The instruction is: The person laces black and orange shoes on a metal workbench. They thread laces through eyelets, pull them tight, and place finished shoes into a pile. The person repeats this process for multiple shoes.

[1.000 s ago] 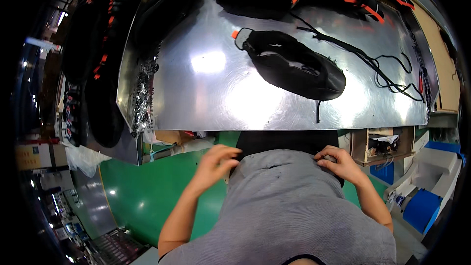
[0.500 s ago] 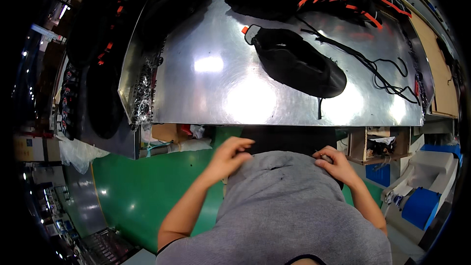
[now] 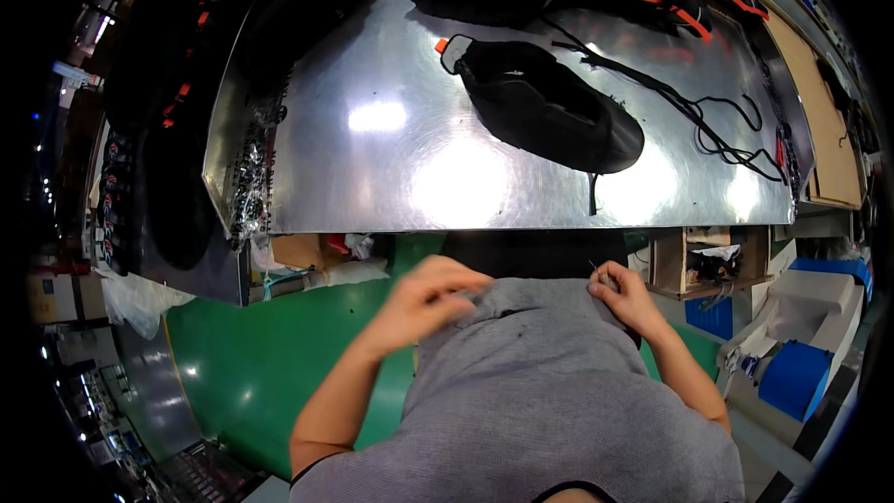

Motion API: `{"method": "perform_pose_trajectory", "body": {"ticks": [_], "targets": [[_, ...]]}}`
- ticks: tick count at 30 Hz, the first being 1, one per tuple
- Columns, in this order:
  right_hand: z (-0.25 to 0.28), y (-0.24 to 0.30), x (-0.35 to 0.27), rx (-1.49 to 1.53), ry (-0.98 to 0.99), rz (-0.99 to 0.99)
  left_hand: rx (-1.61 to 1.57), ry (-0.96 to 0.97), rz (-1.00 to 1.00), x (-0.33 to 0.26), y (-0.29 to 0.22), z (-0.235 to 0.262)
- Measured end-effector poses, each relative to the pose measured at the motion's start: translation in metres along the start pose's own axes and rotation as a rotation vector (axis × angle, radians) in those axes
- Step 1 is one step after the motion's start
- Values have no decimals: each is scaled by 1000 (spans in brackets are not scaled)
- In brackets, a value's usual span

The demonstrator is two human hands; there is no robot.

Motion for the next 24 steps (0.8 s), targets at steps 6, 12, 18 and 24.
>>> {"method": "perform_pose_trajectory", "body": {"ticks": [6,12,18,24], "targets": [[13,6,17,-36,-153,17,-123,-127,172,29,29,-9],[25,-6,1,193,-157,132,-100,-485,222,-13,67,70],[10,49,-29,107,172,352,-173,-206,274,-10,59,16],[48,-5,-4,239,-243,166,229,-2,79,23,26,-27]]}}
Point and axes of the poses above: each hand's wrist, its own x-axis towards the middle knuckle, its own z-axis out of the back of the hand, y = z × x, the point moved 8 cm from there along x, towards the middle knuckle, and after that the axes turned 5 degrees about y, right-handed, at the moved point
